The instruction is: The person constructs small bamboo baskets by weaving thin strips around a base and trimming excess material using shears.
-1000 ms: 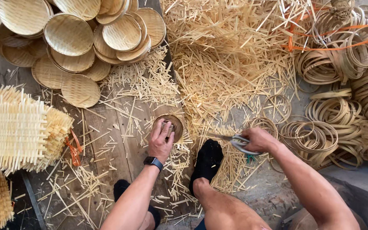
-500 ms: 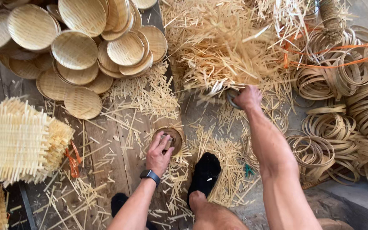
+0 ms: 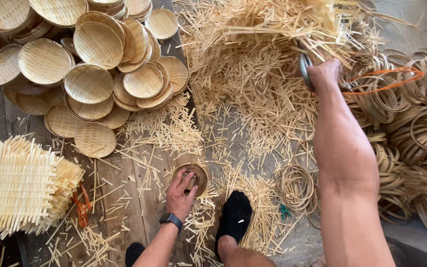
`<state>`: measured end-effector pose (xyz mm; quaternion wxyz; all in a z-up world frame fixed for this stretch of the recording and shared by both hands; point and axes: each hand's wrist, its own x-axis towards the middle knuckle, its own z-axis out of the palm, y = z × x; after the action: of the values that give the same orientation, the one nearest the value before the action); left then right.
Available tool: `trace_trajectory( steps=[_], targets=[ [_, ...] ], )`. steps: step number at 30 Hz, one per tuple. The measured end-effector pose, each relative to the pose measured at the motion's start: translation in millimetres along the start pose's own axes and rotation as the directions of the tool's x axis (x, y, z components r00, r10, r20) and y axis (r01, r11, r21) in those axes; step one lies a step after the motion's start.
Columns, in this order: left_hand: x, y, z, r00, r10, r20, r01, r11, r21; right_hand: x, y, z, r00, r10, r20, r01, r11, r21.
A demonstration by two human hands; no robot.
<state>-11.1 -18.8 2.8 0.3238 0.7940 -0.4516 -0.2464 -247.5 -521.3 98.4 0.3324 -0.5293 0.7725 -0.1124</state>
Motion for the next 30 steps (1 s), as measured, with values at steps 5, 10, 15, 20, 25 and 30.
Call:
trace_trajectory(
  steps=[5,10,15,20,25,30],
  targets=[
    [-3,-1,4,1.000,0.008,-0.028,-0.008,1.000,0.005,-40,34,11,0.959,0.055,0.279,-0.071,0.996,0.049],
    [-8,1,15,0.990,0.087,-0.108,-0.073,0.989,0.126,-94,113,22,0.880,0.181,0.439,0.038,0.894,-0.446],
    [-6,-4,20,0.991,0.105,-0.087,-0.076,0.955,0.285,-139,150,-3,0.856,0.116,0.504,0.377,0.527,-0.762],
    [8,-6,9,0.996,0.078,-0.043,-0.070,0.985,0.159,-168,137,-29,0.792,0.077,0.606,0.500,0.489,-0.715],
    [24,-2,4,0.937,0.265,-0.227,-0.236,0.961,0.147,-201,149,4,0.815,-0.033,0.579,0.343,0.833,-0.435],
    [46,-25,24,0.962,0.235,-0.137,-0.212,0.964,0.162,-240,172,63,0.789,0.117,0.603,0.077,0.955,-0.286]
  ],
)
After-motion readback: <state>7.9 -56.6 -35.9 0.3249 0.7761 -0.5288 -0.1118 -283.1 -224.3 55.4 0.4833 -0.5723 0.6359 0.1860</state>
